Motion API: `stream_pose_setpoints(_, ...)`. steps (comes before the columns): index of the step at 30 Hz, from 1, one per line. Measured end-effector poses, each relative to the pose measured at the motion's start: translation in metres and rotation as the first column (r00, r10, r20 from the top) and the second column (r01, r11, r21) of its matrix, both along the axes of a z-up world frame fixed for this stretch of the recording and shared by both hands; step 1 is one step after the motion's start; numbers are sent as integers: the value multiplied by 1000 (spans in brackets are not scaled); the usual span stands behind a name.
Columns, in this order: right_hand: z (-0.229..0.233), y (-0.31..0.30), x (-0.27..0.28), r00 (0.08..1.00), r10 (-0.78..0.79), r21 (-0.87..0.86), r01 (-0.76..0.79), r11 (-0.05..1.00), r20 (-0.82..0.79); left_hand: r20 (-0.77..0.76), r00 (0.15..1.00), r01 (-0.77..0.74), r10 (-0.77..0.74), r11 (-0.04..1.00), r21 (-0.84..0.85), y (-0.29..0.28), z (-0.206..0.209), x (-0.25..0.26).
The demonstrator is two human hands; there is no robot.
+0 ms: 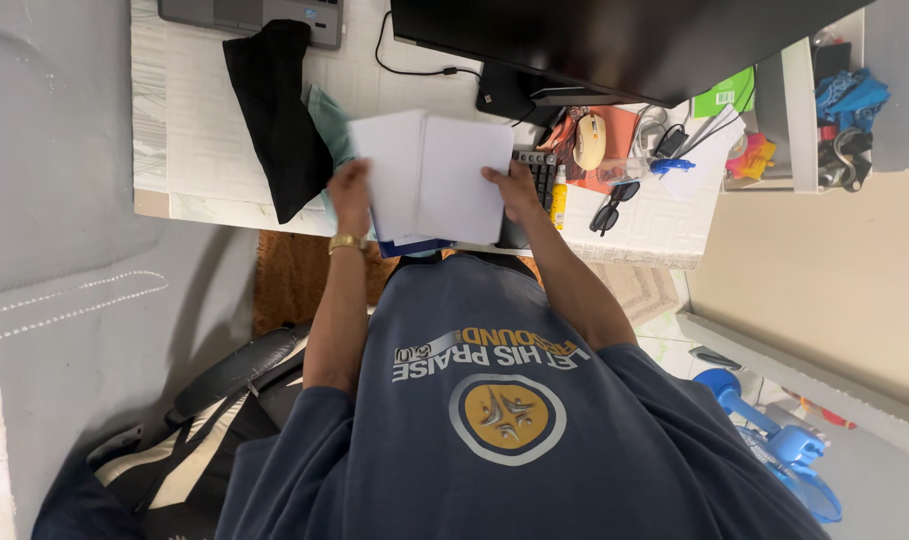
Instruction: The person picks up and flips through several documents, a yellow notebook, and a small blue book on a desk, arranging them into different stacks.
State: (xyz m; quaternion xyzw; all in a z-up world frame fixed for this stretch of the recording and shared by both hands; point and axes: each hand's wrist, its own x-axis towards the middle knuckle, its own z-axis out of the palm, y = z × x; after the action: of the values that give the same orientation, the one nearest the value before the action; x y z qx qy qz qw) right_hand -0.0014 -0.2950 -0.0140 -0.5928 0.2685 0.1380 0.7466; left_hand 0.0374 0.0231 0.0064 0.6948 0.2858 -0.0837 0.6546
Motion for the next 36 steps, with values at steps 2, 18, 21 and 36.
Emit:
stream_pose_setpoints(2,-9,-1,-3,997,68,-240,-76,968,-38,188,982,-27,30,1000,-15,25,-7,-1)
stream_pose_setpoints(18,198,101,-13,845,421,-452,-251,856,329,101,991,42,84,531,-847,-59,45,6)
stream_pose_setpoints(21,202,100,-13,827,388,-283,-290,914,407,29,994,-25,103,484,-875,-67,47,3)
stream_pose_setpoints(36,159,87,-10,711,618,-286,-549,786,335,85,990,48,113,296,-954,-74,21,-8)
